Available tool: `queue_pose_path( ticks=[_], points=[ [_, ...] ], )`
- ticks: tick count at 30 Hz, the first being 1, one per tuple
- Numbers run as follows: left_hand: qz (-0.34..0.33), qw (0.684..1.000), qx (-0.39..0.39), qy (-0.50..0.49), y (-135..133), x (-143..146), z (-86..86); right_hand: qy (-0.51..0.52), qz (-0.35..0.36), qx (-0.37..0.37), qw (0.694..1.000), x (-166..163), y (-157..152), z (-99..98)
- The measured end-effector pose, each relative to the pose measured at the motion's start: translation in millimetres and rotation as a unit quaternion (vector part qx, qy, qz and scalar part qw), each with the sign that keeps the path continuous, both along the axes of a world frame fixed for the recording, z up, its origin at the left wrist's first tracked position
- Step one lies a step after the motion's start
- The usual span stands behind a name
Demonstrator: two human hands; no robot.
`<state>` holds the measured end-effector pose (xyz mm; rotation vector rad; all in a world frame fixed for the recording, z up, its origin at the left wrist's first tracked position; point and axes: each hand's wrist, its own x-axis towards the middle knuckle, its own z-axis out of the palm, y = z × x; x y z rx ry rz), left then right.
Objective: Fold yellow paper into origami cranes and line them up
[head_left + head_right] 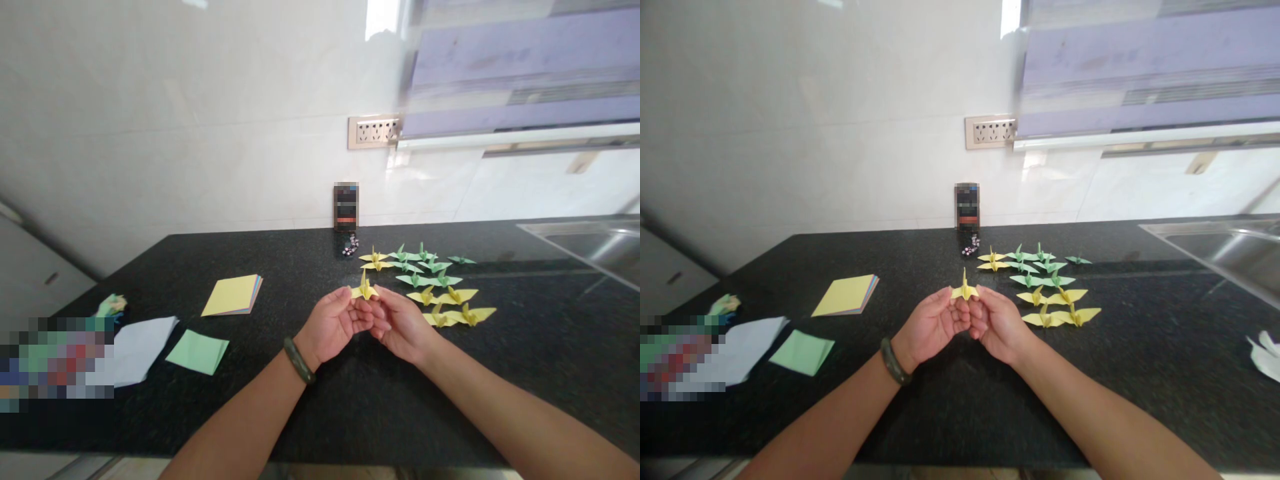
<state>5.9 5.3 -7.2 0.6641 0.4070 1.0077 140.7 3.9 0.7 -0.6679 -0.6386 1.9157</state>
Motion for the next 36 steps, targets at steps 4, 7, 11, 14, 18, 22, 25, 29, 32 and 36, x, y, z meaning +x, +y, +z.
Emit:
queue_pose_path(
  ticks=[4, 7, 11, 14, 18, 22, 25, 29, 32, 36],
  points=[
    [-0.015, 0.998, 0.021, 0.052, 0.5, -0.9, -2.1, -0.023, 0.013, 0.027, 0.999, -0.4, 0.2, 0.5],
    [-0.020, 0.999, 0.018, 0.044, -0.2, -2.0, -0.1, -0.038, 0.010, 0.046, 0.998, -0.8, 0.1, 0.0],
    [0.004, 1.000, 0.008, 0.023, -1.3, -2.9, 3.0, -0.044, 0.012, 0.052, 0.998, -1.5, -0.4, -0.9],
    [0.016, 1.000, 0.012, 0.022, -1.9, -2.3, 3.4, -0.040, 0.018, 0.055, 0.998, -1.2, -0.2, -1.5],
    [0.019, 1.000, 0.017, 0.013, -3.0, -0.9, 2.2, -0.027, 0.034, 0.050, 0.998, -0.4, -0.1, -1.7],
    [0.019, 1.000, 0.023, 0.004, -3.3, -0.7, 1.1, -0.018, 0.042, 0.043, 0.998, -0.9, -2.2, 1.5],
    [0.008, 1.000, 0.028, 0.005, -2.5, -1.9, 0.6, -0.027, 0.034, 0.050, 0.998, -1.5, -3.6, 3.5],
    [-0.008, 0.999, 0.021, 0.028, -0.4, -4.1, 0.0, -0.105, -0.029, 0.116, 0.987, -1.2, -1.2, -0.7],
    [0.006, 0.997, 0.005, 0.070, 0.7, -5.2, 0.6, -0.174, -0.084, 0.166, 0.967, -0.1, 1.8, -4.5],
    [0.020, 0.994, 0.000, 0.109, 0.7, -5.9, 3.6, -0.142, -0.047, 0.126, 0.981, 3.5, 2.4, -0.4]
  ],
)
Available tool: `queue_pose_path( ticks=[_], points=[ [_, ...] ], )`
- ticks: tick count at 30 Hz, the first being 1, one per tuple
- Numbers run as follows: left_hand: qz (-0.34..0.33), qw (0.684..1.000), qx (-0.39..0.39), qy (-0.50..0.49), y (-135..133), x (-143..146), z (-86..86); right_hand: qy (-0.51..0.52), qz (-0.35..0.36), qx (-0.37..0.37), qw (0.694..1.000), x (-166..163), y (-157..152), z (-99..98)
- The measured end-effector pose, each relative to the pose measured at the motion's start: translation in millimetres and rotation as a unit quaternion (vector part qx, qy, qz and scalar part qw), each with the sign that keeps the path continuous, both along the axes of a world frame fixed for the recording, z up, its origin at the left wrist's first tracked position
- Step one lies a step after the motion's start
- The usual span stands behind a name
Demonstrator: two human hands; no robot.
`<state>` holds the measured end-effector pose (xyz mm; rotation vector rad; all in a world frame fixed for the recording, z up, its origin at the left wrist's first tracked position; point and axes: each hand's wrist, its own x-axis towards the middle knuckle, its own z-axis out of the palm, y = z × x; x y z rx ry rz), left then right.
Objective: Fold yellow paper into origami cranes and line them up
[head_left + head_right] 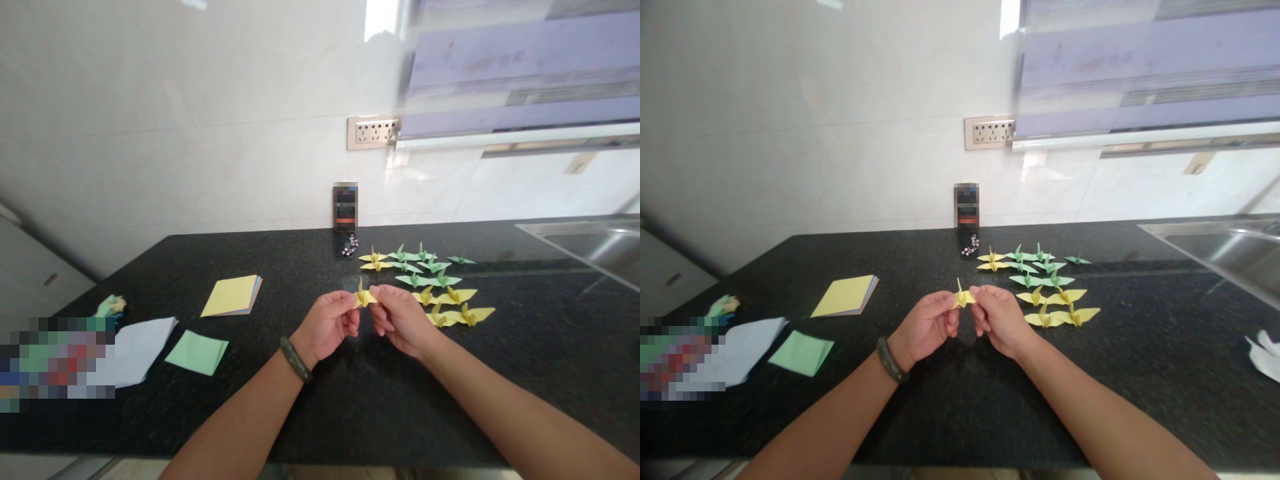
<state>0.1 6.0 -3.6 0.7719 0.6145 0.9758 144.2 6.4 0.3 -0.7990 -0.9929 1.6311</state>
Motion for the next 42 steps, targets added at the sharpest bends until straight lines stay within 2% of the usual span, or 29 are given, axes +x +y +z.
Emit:
queue_pose_path(
  ticks=[4, 13, 21, 36, 42],
  points=[
    [0.007, 0.999, -0.015, -0.032, -1, 0, 2.2, 0.111, 0.099, -0.073, 0.986, 5, -3, 7.7],
    [-0.050, 0.986, 0.016, -0.157, -9, 4, -4.2, 0.182, 0.157, -0.033, 0.970, 2, -15, 9.9],
    [-0.064, 0.984, 0.039, -0.163, -12, 8, -7.3, 0.191, 0.160, -0.030, 0.968, -2, -19, 7.4],
    [-0.048, 0.982, 0.012, -0.181, -14, 10, -6.0, 0.192, 0.143, -0.033, 0.970, -3, -21, 7.1],
    [-0.003, 0.985, -0.009, -0.170, -8, 5, 0.7, 0.197, 0.110, -0.052, 0.973, 3, -14, 9.1]
  ],
)
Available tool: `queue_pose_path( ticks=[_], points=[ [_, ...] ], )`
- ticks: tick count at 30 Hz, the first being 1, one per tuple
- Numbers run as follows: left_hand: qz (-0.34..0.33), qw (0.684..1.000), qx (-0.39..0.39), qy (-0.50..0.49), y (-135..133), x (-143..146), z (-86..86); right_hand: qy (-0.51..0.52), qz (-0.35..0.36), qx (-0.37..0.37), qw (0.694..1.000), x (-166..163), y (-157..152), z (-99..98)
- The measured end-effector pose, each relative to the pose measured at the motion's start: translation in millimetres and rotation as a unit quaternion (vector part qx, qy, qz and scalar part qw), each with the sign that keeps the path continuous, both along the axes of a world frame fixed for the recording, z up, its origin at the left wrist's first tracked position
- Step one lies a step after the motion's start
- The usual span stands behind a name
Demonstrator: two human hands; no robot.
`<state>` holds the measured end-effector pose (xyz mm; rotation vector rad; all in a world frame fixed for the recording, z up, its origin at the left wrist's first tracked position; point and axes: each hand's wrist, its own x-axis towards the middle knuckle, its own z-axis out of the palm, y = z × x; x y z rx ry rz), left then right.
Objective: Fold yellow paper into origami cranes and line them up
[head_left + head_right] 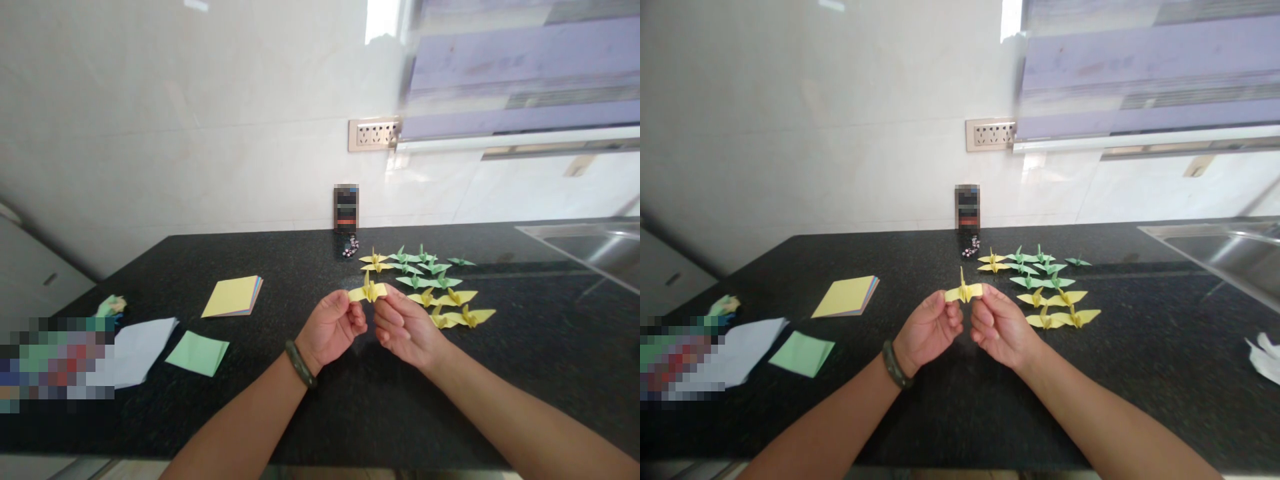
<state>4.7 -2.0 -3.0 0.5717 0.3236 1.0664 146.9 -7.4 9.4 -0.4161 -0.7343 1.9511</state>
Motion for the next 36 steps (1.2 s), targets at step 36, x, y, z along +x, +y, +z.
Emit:
queue_pose_path(
  ticks=[36],
  points=[
    [0.013, 0.852, -0.064, 0.519, 100, 42, 12.8, -0.828, -0.120, 0.167, 0.522, 68, 111, 36.8]
  ],
)
